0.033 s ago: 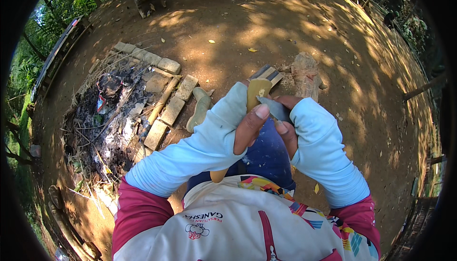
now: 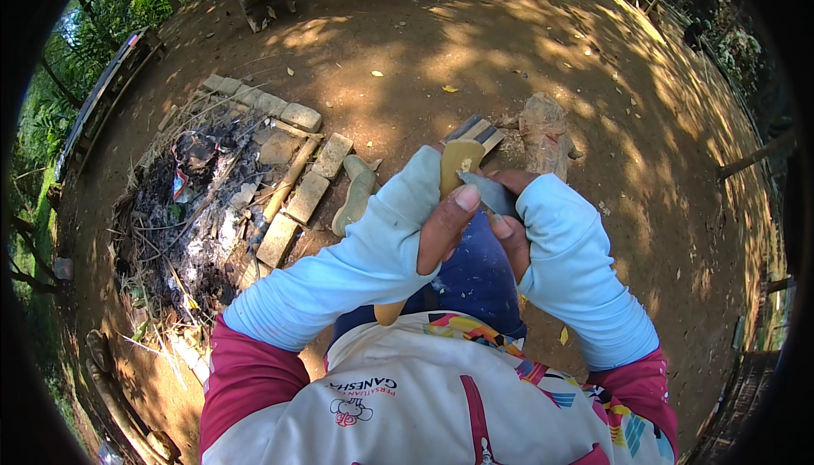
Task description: The person sits on the ground and uses a knife to carve a long piece of light-colored wood. They repeatedly shave thin strips from the wood's surface, rotating the piece to work on different sides. The carved wood is held in the left hand while the knife is used in the right hand.
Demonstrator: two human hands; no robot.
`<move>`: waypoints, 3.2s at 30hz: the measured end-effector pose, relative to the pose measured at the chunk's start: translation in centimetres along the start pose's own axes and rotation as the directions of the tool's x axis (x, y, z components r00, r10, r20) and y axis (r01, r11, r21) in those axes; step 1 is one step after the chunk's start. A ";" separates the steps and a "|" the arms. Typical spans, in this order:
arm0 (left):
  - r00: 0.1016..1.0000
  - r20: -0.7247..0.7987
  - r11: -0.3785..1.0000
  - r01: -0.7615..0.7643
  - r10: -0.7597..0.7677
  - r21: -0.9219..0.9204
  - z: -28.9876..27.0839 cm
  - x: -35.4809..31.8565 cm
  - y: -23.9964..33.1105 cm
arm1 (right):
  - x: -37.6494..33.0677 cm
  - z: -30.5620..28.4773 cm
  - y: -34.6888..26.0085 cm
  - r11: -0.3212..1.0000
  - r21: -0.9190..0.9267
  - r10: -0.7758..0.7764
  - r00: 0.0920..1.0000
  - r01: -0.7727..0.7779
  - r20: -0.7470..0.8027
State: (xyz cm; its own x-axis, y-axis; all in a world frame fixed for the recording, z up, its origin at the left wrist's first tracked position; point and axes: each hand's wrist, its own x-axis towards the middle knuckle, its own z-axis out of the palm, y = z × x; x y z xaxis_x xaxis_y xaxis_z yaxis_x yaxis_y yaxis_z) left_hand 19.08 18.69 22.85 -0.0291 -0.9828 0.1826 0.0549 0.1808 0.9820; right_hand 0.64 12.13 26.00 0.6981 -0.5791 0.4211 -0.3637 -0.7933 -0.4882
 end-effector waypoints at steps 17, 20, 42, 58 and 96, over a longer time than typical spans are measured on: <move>0.997 -0.054 0.997 0.054 -0.051 0.058 -0.4 0.5 -1.2 | 0.3 1.0 -0.1 0.995 -0.096 0.022 1.000 -0.023 -0.012; 0.992 -0.070 0.994 0.110 -0.108 0.027 -0.4 1.0 -1.7 | 0.6 0.9 0.1 0.993 -0.113 0.038 0.999 -0.037 0.005; 0.946 -0.258 0.974 0.161 -0.198 -0.157 -0.7 1.8 -5.7 | 2.0 1.4 0.4 0.961 -0.122 0.271 0.927 -0.247 0.260; 0.979 -0.100 0.984 0.180 -0.179 0.004 -1.4 -0.3 -1.4 | 0.0 1.4 -1.0 0.982 0.057 0.174 0.977 -0.182 0.126; 0.928 -0.240 0.907 -0.182 0.287 0.379 -1.2 -0.7 -4.5 | 0.5 2.0 -1.7 0.992 -0.078 0.108 0.991 -0.102 0.084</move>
State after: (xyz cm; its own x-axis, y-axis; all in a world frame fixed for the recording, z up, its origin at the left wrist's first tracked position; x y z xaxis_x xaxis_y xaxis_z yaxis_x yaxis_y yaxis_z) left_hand 20.04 18.49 18.21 0.2280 -0.8689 0.4393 -0.3236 0.3579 0.8759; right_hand 2.82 13.58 25.53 0.7042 -0.6437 0.2997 -0.4799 -0.7425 -0.4673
